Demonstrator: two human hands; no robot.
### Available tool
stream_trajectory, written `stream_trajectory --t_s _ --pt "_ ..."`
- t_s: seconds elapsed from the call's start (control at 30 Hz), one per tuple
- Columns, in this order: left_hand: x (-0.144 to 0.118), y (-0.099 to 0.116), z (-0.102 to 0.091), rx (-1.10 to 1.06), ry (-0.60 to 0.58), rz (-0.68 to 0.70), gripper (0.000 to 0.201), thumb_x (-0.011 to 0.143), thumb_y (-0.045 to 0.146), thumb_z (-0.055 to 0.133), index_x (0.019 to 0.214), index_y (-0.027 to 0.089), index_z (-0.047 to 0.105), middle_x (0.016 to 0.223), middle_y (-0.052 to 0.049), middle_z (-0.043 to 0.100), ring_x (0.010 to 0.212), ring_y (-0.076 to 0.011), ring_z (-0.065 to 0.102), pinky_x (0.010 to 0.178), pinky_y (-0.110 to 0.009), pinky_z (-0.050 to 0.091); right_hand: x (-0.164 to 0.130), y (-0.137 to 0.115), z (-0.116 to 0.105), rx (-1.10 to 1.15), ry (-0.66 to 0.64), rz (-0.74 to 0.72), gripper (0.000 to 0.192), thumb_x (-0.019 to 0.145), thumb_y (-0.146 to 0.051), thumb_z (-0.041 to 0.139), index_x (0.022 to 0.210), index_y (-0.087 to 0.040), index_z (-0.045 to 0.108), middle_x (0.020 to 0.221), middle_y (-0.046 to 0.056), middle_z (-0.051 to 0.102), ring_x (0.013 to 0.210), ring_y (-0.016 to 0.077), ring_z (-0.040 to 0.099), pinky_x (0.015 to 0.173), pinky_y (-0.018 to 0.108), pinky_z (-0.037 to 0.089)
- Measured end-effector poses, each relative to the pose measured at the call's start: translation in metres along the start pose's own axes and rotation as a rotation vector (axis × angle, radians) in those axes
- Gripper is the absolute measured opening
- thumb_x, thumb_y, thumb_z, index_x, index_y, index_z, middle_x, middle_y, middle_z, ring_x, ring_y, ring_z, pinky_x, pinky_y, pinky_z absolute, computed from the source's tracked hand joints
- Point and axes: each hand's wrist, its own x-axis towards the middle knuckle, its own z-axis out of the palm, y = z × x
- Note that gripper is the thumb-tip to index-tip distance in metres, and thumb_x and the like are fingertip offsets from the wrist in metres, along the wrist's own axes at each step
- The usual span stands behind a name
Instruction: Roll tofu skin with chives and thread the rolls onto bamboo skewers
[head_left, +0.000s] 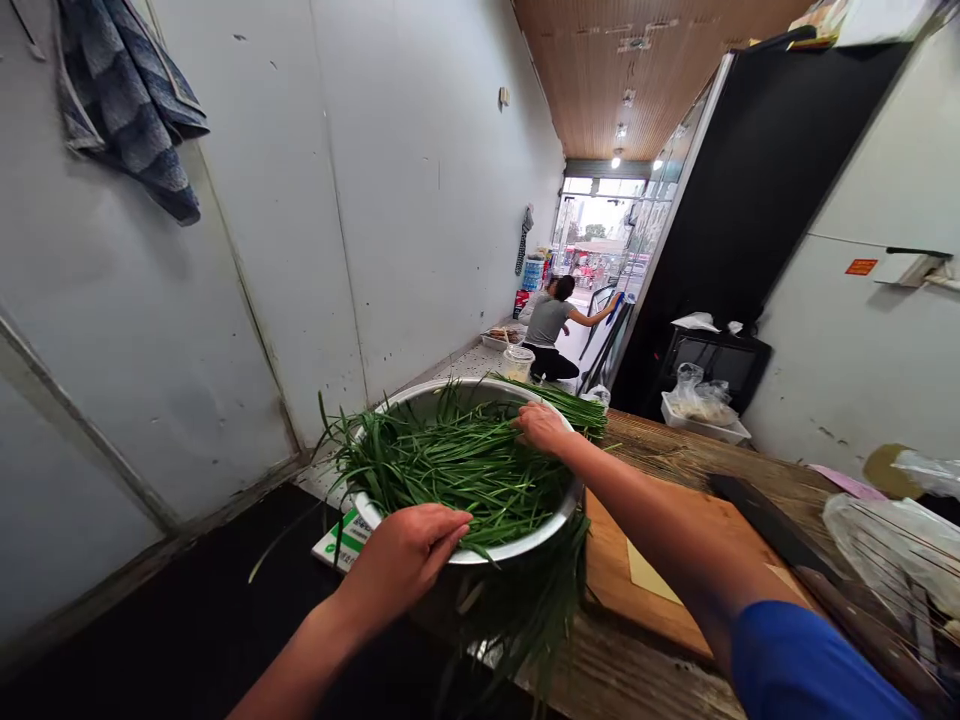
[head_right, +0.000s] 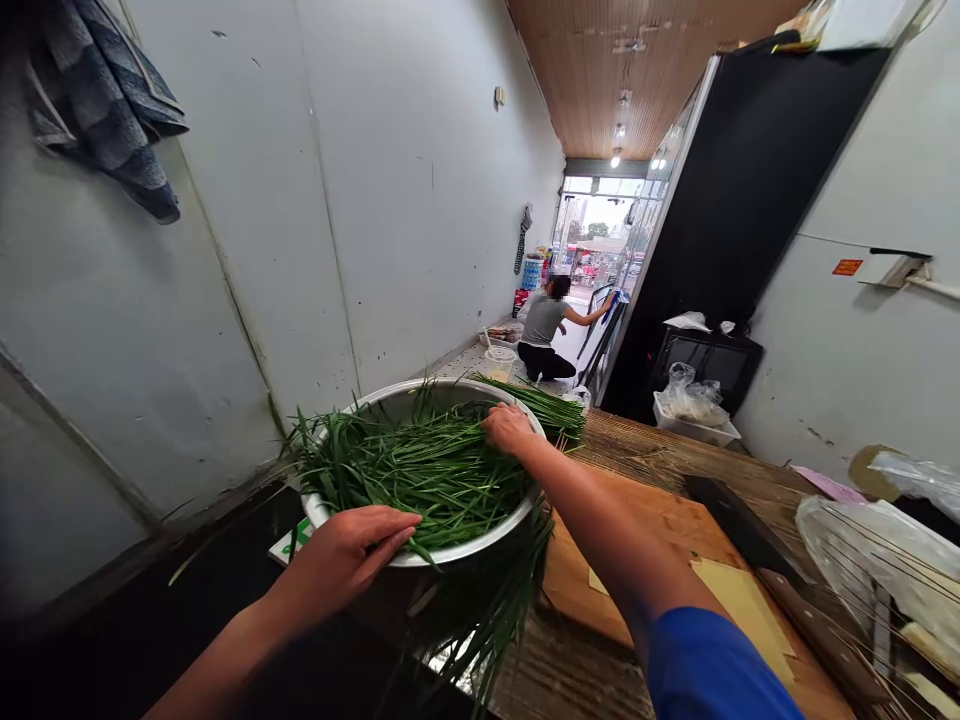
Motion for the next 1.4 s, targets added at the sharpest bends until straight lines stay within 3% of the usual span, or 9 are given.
stream_trajectory --t_s 0.27,0.4,0.53,0.77,0.9,1.0,1.13,1.27,1.4 --pt "0.02 0.001 -0.028 0.079 -0.095 -0.029 0.025 0.087 0.027 0.049 0.1 0.019 0.068 0.097 -0.005 0.07 0.09 -0.0174 0.064 0.081 -0.027 0.049 0.006 -0.004 0.0 -0.051 0.044 -0.074 0.026 0.089 -0.019 0.04 0.096 -0.016 0.064 0.099 0.009 0.064 0.1 0.0191 0.053 0.086 0.029 0.037" --pt "0.048 0.002 -0.039 0.201 -0.077 -0.031 0.025 0.086 0.024 0.049 0.1 0.017 0.069 0.097 -0.006 0.07 0.089 -0.0187 0.064 0.081 -0.028 0.048 0.002 0.001 -0.004 -0.026 -0.017 -0.021 0.025 0.087 -0.02 0.042 0.096 -0.017 0.065 0.091 0.008 0.067 0.088 0.0174 0.059 0.082 0.028 0.038" --pt "0.074 0.011 -0.04 0.269 -0.085 -0.014 0.025 0.085 0.025 0.05 0.098 0.018 0.069 0.096 -0.006 0.07 0.087 -0.0177 0.064 0.077 -0.025 0.047 0.004 -0.004 0.001 -0.016 -0.01 -0.028 0.02 0.083 -0.02 0.05 0.091 -0.015 0.068 0.1 0.01 0.066 0.099 0.0199 0.056 0.082 0.026 0.039" --pt "0.103 0.006 -0.024 0.344 -0.152 -0.056 0.025 0.083 0.023 0.05 0.097 0.02 0.071 0.097 -0.006 0.07 0.091 -0.0184 0.064 0.078 -0.024 0.046 0.007 -0.003 -0.01 0.007 0.019 -0.028 0.025 0.082 -0.014 0.046 0.092 -0.013 0.069 0.1 0.013 0.066 0.103 0.0229 0.054 0.086 0.03 0.038" --pt "0.128 -0.015 0.0 0.388 -0.194 -0.155 0.03 0.083 0.025 0.05 0.108 0.021 0.066 0.107 -0.007 0.067 0.097 -0.0205 0.062 0.08 -0.025 0.044 -0.001 0.003 -0.026 0.044 -0.01 -0.013 0.027 0.085 -0.019 0.044 0.096 -0.017 0.069 0.095 0.01 0.068 0.089 0.0204 0.06 0.074 0.027 0.042" --pt "0.145 -0.027 0.023 0.384 -0.241 -0.102 0.036 0.081 0.025 0.052 0.116 0.023 0.06 0.113 -0.007 0.064 0.101 -0.0218 0.059 0.081 -0.026 0.042 -0.011 0.002 -0.032 0.094 -0.022 -0.042 0.028 0.086 -0.025 0.044 0.099 -0.02 0.068 0.093 0.007 0.069 0.082 0.018 0.061 0.066 0.024 0.041" --pt "0.155 -0.034 0.046 0.197 -0.354 -0.072 0.027 0.082 0.023 0.047 0.097 0.017 0.068 0.086 -0.005 0.069 0.077 -0.0166 0.06 0.066 -0.021 0.04 -0.031 0.003 -0.03 0.255 0.02 -0.083 0.024 0.083 -0.028 0.05 0.094 -0.02 0.07 0.087 0.004 0.07 0.078 0.0155 0.061 0.064 0.021 0.04" --pt "0.154 -0.03 0.051 -0.026 -0.383 -0.087 0.021 0.077 0.024 0.047 0.073 0.014 0.065 0.06 -0.001 0.06 0.059 -0.0124 0.054 0.056 -0.02 0.036 -0.061 0.009 -0.015 0.519 0.165 -0.01 0.029 0.079 -0.023 0.054 0.106 -0.02 0.065 0.093 0.003 0.069 0.087 0.0152 0.061 0.075 0.022 0.043" --pt "0.151 -0.016 0.043 -0.316 -0.432 -0.188 0.018 0.076 0.03 0.049 0.072 0.014 0.058 0.059 0.002 0.055 0.053 -0.0112 0.052 0.054 -0.021 0.04 -0.095 0.008 0.004 0.81 0.452 0.24 0.054 0.076 -0.004 0.042 0.128 -0.017 0.047 0.115 0.006 0.062 0.103 0.0149 0.057 0.089 0.026 0.043"
